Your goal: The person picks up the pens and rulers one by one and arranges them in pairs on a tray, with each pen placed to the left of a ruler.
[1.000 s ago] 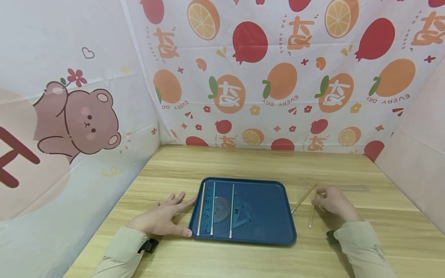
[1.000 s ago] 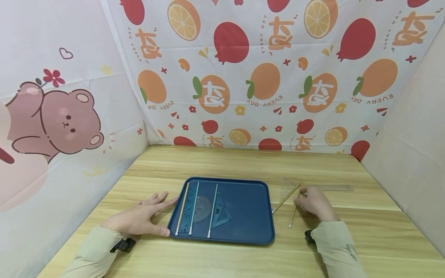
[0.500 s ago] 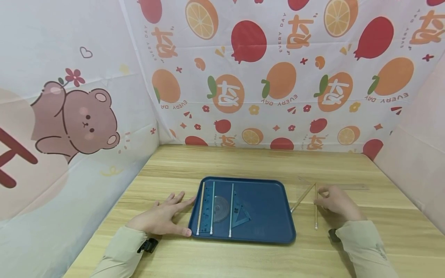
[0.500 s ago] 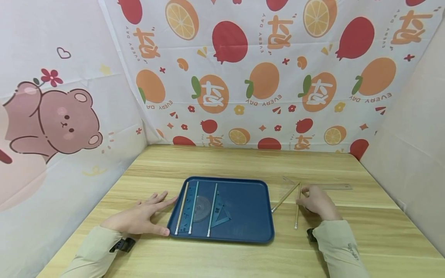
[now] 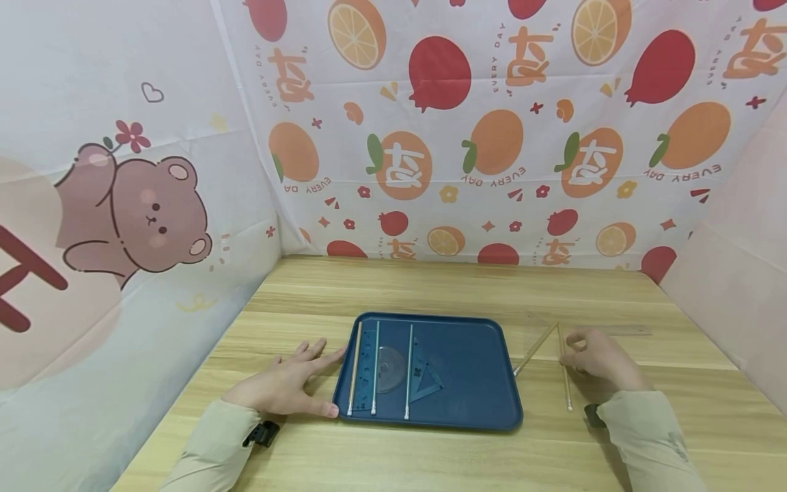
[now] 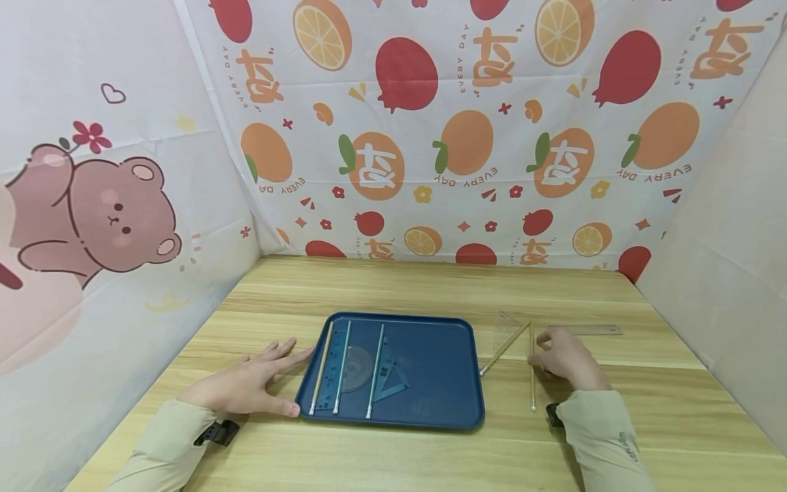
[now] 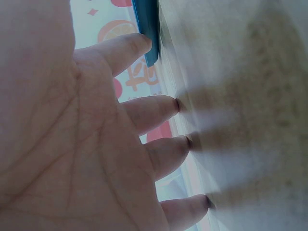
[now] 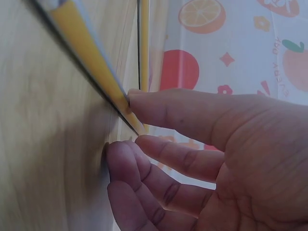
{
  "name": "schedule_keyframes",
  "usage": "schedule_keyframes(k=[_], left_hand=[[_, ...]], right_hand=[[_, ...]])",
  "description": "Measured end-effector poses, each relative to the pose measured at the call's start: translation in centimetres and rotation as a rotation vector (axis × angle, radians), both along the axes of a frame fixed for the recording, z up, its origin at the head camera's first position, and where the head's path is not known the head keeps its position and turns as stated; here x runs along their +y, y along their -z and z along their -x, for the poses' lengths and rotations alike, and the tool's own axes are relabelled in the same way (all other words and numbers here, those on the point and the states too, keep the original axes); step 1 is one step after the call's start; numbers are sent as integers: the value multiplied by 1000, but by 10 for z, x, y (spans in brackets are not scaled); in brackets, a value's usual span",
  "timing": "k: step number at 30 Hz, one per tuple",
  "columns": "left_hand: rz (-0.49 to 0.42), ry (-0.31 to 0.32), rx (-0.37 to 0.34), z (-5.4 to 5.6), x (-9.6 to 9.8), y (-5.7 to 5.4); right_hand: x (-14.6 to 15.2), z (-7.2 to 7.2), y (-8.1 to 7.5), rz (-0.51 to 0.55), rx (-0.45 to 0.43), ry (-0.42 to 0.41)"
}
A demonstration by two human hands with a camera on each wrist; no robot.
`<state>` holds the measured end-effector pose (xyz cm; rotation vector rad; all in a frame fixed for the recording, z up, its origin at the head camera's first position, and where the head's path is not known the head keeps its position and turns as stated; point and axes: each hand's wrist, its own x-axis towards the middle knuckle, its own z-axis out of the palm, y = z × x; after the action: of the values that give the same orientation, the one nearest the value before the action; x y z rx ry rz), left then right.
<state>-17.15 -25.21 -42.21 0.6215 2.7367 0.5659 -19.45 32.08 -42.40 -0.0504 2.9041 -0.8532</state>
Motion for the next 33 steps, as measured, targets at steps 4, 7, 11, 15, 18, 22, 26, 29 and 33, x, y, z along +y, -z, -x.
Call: schedule_keyframes(k=[4, 7, 11, 15, 18, 22, 26, 29, 33], left_hand=[[3, -9, -8, 1, 0, 1], [-4, -5, -19, 2, 2, 3], [-8, -3, -27, 3, 3, 4], [-10, -4, -22, 3, 2, 4], [-8, -2, -16, 3, 0, 4], [-6, -3, -12, 4, 0, 4], [-8, -1, -13, 5, 1, 5], [-12, 1, -13, 5, 1, 5], [-7, 1, 1, 5, 1, 4]], right_hand=[[1, 0, 1, -8, 10, -7], [2, -3, 1, -58, 30, -5], [3, -4, 1, -118, 48, 5], [0, -4, 1, -120, 35, 10], [-1, -3, -1, -122, 22, 13], [-1, -1, -2, -117, 5, 16], [4, 0, 0, -74, -11, 6], [8, 1, 3, -41, -10, -1], [13, 5, 5, 0, 7, -8]])
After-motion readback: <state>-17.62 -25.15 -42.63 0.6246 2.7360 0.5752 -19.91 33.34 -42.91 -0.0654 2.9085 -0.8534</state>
